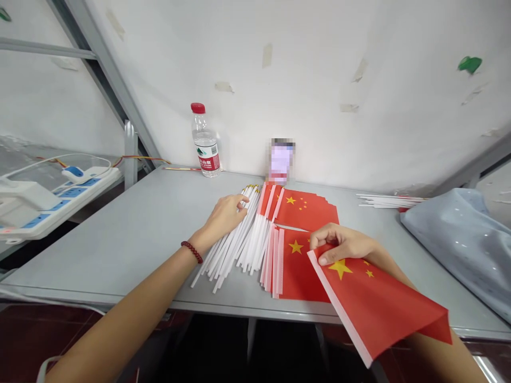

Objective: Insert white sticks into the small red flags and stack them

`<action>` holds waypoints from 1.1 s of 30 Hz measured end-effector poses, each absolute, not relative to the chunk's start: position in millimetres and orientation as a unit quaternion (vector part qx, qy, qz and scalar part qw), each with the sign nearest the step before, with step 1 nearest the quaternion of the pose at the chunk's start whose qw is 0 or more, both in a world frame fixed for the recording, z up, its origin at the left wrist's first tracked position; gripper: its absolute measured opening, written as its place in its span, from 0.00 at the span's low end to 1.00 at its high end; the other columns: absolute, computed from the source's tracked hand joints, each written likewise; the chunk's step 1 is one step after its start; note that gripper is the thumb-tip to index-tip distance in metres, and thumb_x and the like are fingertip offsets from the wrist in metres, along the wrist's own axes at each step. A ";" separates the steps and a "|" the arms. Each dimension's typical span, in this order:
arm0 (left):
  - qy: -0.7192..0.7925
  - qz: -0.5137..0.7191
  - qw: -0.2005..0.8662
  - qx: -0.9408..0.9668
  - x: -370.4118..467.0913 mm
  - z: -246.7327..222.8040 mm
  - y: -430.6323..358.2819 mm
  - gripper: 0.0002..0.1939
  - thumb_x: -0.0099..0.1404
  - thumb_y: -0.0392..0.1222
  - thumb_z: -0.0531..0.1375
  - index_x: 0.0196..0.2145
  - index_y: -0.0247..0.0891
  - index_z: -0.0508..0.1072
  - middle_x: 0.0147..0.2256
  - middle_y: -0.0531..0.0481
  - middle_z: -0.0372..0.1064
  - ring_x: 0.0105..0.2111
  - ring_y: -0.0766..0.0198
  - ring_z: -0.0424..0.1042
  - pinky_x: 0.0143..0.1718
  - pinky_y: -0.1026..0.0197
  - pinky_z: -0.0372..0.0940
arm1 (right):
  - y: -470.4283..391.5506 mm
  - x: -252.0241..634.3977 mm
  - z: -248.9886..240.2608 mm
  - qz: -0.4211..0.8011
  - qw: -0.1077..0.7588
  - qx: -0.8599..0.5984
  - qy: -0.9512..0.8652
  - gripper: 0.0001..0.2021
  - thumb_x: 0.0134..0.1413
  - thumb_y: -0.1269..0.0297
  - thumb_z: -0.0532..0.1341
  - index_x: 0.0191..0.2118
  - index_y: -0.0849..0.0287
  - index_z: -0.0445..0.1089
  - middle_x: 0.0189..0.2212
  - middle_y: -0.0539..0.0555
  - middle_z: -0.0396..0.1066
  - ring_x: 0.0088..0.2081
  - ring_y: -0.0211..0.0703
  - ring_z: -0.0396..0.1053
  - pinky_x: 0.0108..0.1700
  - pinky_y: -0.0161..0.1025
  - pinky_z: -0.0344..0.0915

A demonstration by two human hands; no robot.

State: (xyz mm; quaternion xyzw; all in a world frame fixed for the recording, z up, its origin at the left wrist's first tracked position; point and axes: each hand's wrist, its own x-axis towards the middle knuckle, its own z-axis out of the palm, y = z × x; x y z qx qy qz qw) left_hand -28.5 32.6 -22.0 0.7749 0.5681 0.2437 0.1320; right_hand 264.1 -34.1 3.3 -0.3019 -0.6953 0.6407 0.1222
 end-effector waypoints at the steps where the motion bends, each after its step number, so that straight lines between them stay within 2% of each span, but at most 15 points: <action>1: 0.571 0.245 0.130 0.773 -28.6 -21.7 32.8 0.19 0.56 0.38 0.53 0.44 0.35 0.75 0.33 0.47 0.74 0.32 0.59 0.71 0.38 0.60 0.62 | -34.0 263.4 3.3 0.639 0.126 -0.309 -0.693 0.10 0.47 0.62 0.67 0.28 0.63 0.68 0.19 0.45 0.62 0.21 0.29 0.56 0.25 0.30 0.55; 4: 0.584 0.257 0.123 0.760 -27.5 -15.9 29.7 0.17 0.57 0.39 0.53 0.41 0.34 0.75 0.32 0.46 0.73 0.32 0.59 0.71 0.38 0.59 0.63 | -35.0 259.2 3.9 0.627 0.154 -0.337 -0.685 0.11 0.49 0.60 0.65 0.28 0.62 0.68 0.19 0.45 0.61 0.21 0.30 0.55 0.25 0.31 0.54; 6: 0.578 0.276 0.160 0.751 -24.1 -8.1 23.0 0.16 0.59 0.41 0.53 0.41 0.35 0.74 0.32 0.47 0.73 0.27 0.62 0.69 0.34 0.60 0.64 | -36.9 253.3 4.0 0.614 0.192 -0.360 -0.676 0.12 0.50 0.58 0.64 0.28 0.62 0.67 0.18 0.44 0.58 0.20 0.29 0.52 0.24 0.32 0.53; 9: 0.448 0.273 0.384 0.760 -15.0 4.4 7.1 0.20 0.61 0.46 0.54 0.50 0.39 0.68 0.41 0.46 0.70 0.22 0.70 0.64 0.23 0.64 0.63 | -40.7 239.9 1.0 0.557 0.264 -0.414 -0.670 0.13 0.54 0.55 0.61 0.29 0.61 0.66 0.19 0.44 0.55 0.21 0.30 0.52 0.25 0.32 0.52; 11: 0.322 0.202 0.477 0.793 -8.0 9.3 -3.6 0.23 0.61 0.46 0.56 0.55 0.45 0.65 0.49 0.46 0.66 0.27 0.70 0.67 0.26 0.65 0.64 | -42.9 230.1 -3.3 0.498 0.303 -0.441 -0.682 0.13 0.57 0.54 0.58 0.31 0.60 0.66 0.22 0.46 0.58 0.23 0.32 0.54 0.26 0.32 0.53; 14: 0.249 0.144 0.464 0.838 0.3 9.7 -13.7 0.21 0.62 0.44 0.57 0.53 0.47 0.69 0.46 0.48 0.67 0.34 0.68 0.66 0.33 0.65 0.64 | -43.5 222.7 -9.5 0.449 0.322 -0.441 -0.707 0.13 0.60 0.53 0.55 0.35 0.59 0.66 0.27 0.49 0.62 0.27 0.34 0.57 0.29 0.33 0.56; 17: 0.272 0.144 0.444 0.841 3.3 7.2 -16.2 0.20 0.62 0.44 0.56 0.52 0.44 0.71 0.41 0.48 0.69 0.32 0.68 0.65 0.33 0.65 0.63 | -38.1 233.3 -9.6 0.434 0.278 -0.455 -0.726 0.14 0.58 0.51 0.56 0.36 0.59 0.65 0.26 0.48 0.62 0.26 0.34 0.56 0.28 0.34 0.55; 19: 0.306 0.155 0.460 0.819 2.9 7.0 -16.4 0.22 0.63 0.46 0.56 0.54 0.41 0.69 0.38 0.48 0.69 0.29 0.69 0.66 0.32 0.65 0.63 | -31.5 250.0 -5.9 0.413 0.207 -0.488 -0.741 0.15 0.55 0.50 0.58 0.34 0.59 0.66 0.23 0.46 0.60 0.24 0.33 0.54 0.26 0.34 0.53; 21: 0.332 0.155 0.483 0.795 2.2 7.8 -16.7 0.24 0.63 0.49 0.55 0.55 0.38 0.68 0.32 0.50 0.70 0.26 0.69 0.66 0.29 0.65 0.62 | -24.8 269.2 -0.9 0.406 0.150 -0.510 -0.744 0.16 0.51 0.49 0.61 0.30 0.60 0.66 0.23 0.47 0.62 0.25 0.34 0.56 0.27 0.34 0.53; 23: 0.345 0.144 0.496 0.783 1.9 7.7 -17.1 0.26 0.63 0.51 0.54 0.56 0.36 0.67 0.26 0.52 0.70 0.22 0.69 0.65 0.25 0.65 0.61 | -20.1 285.2 3.5 0.423 0.119 -0.506 -0.742 0.15 0.51 0.51 0.60 0.30 0.60 0.66 0.27 0.50 0.66 0.28 0.37 0.60 0.30 0.36 0.56; 26: 0.368 0.176 0.442 0.799 2.6 3.3 -15.2 0.21 0.64 0.48 0.52 0.51 0.37 0.70 0.28 0.51 0.72 0.23 0.67 0.68 0.25 0.64 0.61 | -17.2 297.1 6.1 0.410 0.082 -0.513 -0.750 0.14 0.51 0.53 0.60 0.29 0.60 0.65 0.26 0.50 0.66 0.28 0.38 0.59 0.31 0.37 0.55; 30: 0.403 0.224 0.194 0.866 3.0 -6.4 -9.3 0.12 0.62 0.39 0.51 0.35 0.37 0.74 0.31 0.48 0.72 0.34 0.60 0.68 0.34 0.59 0.61 | -15.4 295.5 1.4 0.389 0.021 -0.509 -0.768 0.10 0.50 0.58 0.59 0.26 0.59 0.64 0.24 0.48 0.62 0.27 0.37 0.56 0.30 0.36 0.53; 33: 0.419 0.193 0.117 0.879 3.5 -11.0 -8.4 0.11 0.61 0.37 0.51 0.26 0.38 0.71 0.26 0.48 0.69 0.36 0.57 0.66 0.31 0.59 0.59 | -13.2 291.4 -3.5 0.378 -0.005 -0.501 -0.778 0.09 0.49 0.60 0.59 0.26 0.59 0.63 0.23 0.48 0.61 0.26 0.37 0.55 0.30 0.36 0.53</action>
